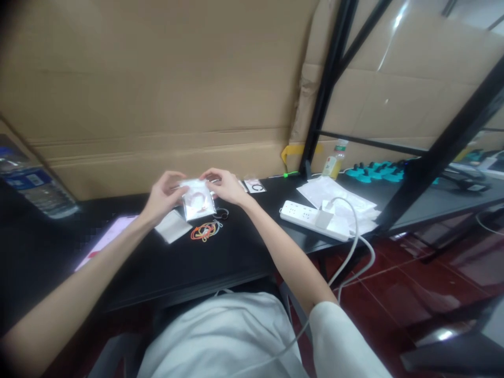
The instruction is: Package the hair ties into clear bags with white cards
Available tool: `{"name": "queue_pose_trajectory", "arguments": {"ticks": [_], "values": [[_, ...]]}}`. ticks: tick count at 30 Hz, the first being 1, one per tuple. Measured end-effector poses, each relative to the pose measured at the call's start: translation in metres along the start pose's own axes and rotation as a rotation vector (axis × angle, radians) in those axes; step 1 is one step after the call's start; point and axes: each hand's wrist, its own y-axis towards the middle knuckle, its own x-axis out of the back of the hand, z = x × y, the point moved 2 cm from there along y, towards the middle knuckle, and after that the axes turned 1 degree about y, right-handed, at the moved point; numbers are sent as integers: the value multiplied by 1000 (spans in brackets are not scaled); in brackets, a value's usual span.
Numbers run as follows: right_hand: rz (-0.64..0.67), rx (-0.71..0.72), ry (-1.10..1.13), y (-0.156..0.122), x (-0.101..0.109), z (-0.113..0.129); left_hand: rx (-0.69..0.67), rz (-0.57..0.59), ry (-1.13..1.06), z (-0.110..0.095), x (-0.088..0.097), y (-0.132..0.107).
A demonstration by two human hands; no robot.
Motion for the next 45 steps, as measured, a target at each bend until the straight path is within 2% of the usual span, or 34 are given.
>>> {"name": "queue_pose_trajectory", "arguments": {"ticks": [7,11,14,16,18,23,26,32,37,41,45], "values": [[-38,37,64,3,-10,-12,85,2,43,17,2,8],[-84,103,65,5,-18,-20,-16,-12,138,17,4,9],[-72,131,22,4,-25,-21,-107,-28,352,13,6,7],[-87,117,-10,4,-28,-22,-97,-33,463,12,7,6],[-111,75,19,5,-30,-25,-27,-55,400,12,8,6],[-149,-24,220,8,-34,-28,255,-14,-63,14,6,10],[-173,-32,228,10,-32,-27,344,-35,-99,13,6,11],[-250,-25,128,9,-24,-24,253,-36,254,19,11,4],[-264,41,71,6,-24,-23,211,47,162,28,7,5],[-216,65,32,6,-27,-24,105,86,125,22,5,6],[-183,78,31,8,-30,-27,75,102,142,17,6,4]]}}
